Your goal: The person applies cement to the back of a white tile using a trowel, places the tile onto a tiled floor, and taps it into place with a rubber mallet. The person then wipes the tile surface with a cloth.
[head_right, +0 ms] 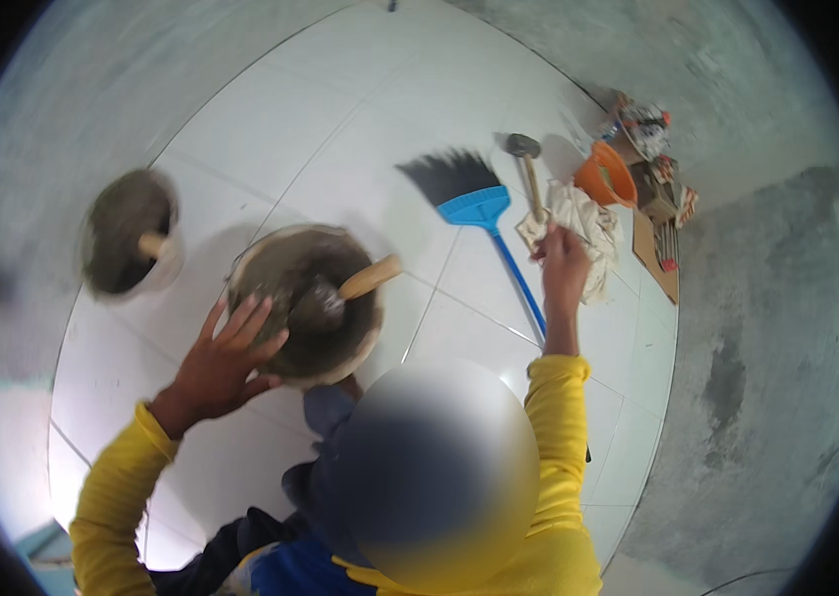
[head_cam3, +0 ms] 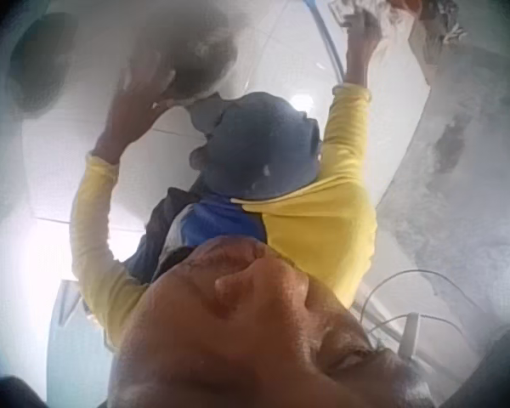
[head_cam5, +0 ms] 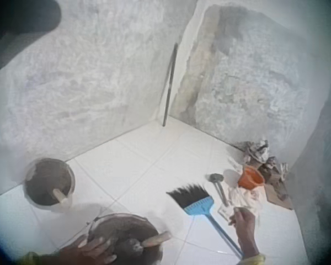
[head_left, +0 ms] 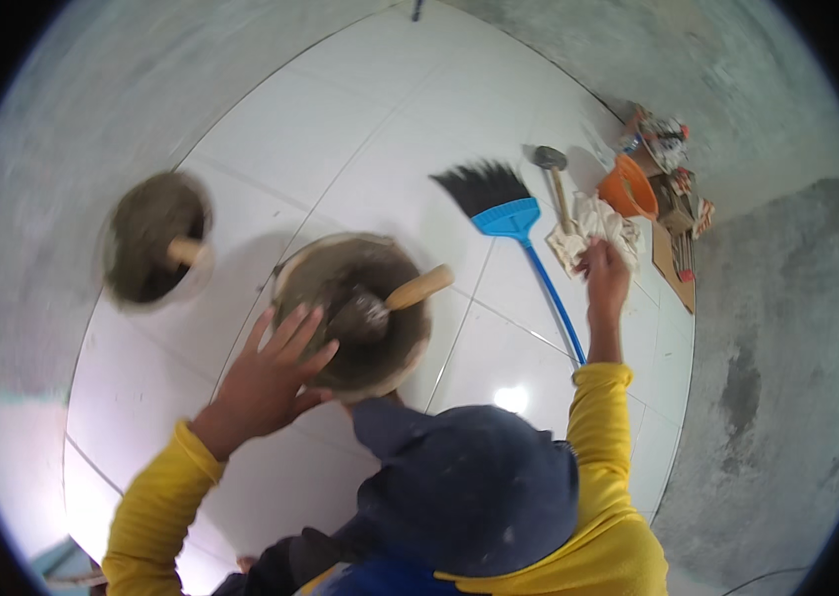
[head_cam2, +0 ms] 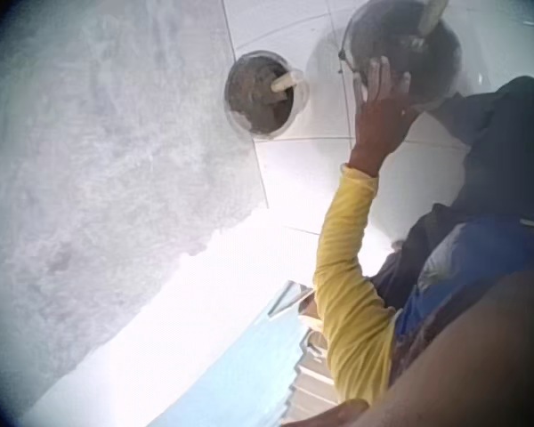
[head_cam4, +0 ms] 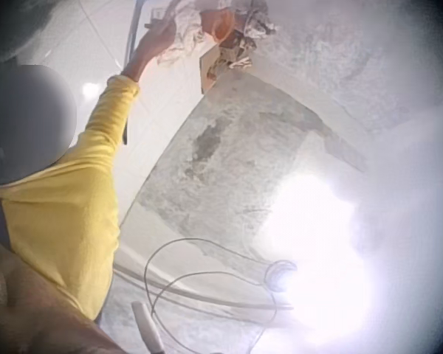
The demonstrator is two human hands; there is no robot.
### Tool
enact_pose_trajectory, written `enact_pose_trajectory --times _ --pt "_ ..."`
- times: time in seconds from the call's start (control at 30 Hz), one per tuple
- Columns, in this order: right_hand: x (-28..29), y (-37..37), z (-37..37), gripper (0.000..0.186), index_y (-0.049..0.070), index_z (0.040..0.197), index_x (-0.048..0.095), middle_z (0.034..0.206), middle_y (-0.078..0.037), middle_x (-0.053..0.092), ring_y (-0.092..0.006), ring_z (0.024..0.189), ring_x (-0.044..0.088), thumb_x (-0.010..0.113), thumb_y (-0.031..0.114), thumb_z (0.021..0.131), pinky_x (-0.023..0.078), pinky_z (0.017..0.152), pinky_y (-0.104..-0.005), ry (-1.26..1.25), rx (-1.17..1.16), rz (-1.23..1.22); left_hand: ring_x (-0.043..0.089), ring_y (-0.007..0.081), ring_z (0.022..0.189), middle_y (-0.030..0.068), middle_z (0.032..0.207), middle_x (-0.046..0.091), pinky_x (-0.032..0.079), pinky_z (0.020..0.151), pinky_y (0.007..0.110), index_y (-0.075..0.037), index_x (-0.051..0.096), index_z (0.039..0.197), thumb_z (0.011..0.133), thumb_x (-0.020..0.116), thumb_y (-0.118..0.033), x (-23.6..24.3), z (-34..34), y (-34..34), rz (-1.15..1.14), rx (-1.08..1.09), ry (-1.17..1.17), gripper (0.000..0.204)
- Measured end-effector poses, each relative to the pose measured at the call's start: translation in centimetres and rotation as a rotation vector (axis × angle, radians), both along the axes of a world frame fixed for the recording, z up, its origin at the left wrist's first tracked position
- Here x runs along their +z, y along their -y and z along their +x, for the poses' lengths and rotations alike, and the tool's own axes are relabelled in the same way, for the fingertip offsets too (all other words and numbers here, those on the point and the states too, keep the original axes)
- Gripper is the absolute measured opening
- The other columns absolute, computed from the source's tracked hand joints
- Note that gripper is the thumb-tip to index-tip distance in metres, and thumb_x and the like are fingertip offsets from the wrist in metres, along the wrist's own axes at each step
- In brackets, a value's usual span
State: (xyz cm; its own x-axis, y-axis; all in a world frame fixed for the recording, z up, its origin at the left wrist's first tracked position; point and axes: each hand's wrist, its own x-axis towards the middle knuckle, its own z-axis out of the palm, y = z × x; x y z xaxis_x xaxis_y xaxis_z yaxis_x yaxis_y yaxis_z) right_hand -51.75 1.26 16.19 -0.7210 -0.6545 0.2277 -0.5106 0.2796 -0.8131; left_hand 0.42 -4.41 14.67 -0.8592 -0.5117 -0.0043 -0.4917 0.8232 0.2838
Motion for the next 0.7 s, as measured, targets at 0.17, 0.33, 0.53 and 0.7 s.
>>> enact_pose_trajectory --times 0.17,0.33,0.53,0.7 --pt "-13.8 -5.6 -9.0 0.034 0.002 0.126 0.074 0.093 -0.012 0.079 -0.0162 0.075 0.077 0.066 0.031 0.109 0.051 0.063 -0.0268 0.239 -0.234 0.191 0.026 0.0456 0.162 0.0272 0.173 0.032 0.013 0.130 0.068 -0.016 0.067 0.147 0.100 0.069 -0.055 -3.7 0.3 -0.3 0.076 0.134 0.073 0.061" --pt "-19.6 -3.3 -18.3 0.050 0.008 0.137 0.071 0.115 -0.024 0.079 -0.0415 0.111 0.075 0.078 0.037 0.096 0.057 0.100 -0.0476 -0.231 -0.286 0.556 0.026 0.0502 0.162 0.0292 0.173 0.032 0.010 0.130 0.068 -0.014 0.073 0.139 0.099 0.068 -0.057 -0.9 1.4 1.0 0.152 0.100 0.181 0.059" --pt "-23.2 1.0 -26.1 0.058 0.010 0.139 0.070 0.134 -0.031 0.070 -0.0459 0.124 0.068 0.079 0.045 0.093 0.055 0.103 -0.0552 -0.289 -0.359 0.641 0.029 0.0515 0.161 0.0281 0.170 0.041 0.013 0.130 0.066 -0.011 0.068 0.145 0.105 0.064 -0.049 4.6 1.6 4.3 0.210 0.264 0.158 0.055" --pt "-30.4 4.4 -29.3 0.043 0.010 0.134 0.073 0.133 -0.021 0.074 -0.0461 0.124 0.068 0.064 0.036 0.102 0.053 0.107 -0.0533 -0.811 0.339 0.816 0.042 0.0426 0.156 0.0225 0.165 0.051 0.030 0.128 0.050 0.000 0.048 0.161 0.114 0.047 -0.031 3.3 -0.2 6.6 0.367 0.392 -0.203 0.056"
